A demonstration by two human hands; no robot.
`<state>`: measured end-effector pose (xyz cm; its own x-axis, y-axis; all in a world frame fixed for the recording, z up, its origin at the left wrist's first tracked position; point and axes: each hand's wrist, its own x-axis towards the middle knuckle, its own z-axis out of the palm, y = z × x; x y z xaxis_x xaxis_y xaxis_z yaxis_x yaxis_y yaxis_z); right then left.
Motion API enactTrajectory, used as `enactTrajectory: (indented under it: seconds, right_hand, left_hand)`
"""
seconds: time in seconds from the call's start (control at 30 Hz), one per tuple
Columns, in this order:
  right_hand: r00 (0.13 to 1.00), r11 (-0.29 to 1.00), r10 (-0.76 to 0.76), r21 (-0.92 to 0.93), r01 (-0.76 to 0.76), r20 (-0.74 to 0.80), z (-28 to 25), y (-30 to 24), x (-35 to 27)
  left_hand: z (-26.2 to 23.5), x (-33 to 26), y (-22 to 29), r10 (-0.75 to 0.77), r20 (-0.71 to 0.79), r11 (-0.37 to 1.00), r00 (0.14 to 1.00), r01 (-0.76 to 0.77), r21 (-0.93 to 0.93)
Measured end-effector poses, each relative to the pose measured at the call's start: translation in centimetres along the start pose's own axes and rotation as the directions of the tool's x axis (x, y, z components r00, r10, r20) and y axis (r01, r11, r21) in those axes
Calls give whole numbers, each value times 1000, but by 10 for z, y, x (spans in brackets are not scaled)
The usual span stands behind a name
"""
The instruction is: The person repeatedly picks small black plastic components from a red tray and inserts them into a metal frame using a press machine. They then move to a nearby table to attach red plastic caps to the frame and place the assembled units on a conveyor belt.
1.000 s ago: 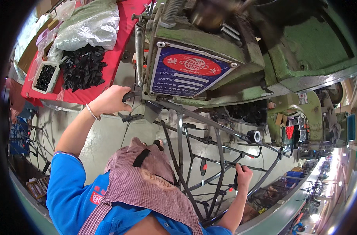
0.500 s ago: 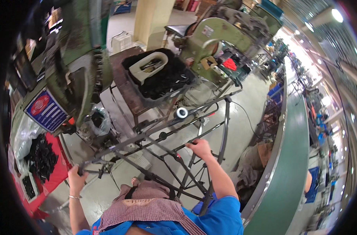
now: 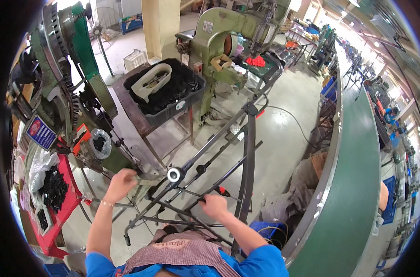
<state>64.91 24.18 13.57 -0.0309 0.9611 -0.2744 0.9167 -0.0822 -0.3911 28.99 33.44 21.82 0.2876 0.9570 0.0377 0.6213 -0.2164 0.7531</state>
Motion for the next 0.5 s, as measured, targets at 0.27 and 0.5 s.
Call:
enactTrajectory:
  seconds: [0.27,0.5]
  right_hand:
    - [963,971,-232,-18,237,136,27,-24,-106]
    - [888,921,-304,-131,366,344,74,-15,-155]
  left_hand:
    - [29,114,268,504,67,578,861,-279,-767]
    - [-29,-9,309,629,89,416,772,-238,-878]
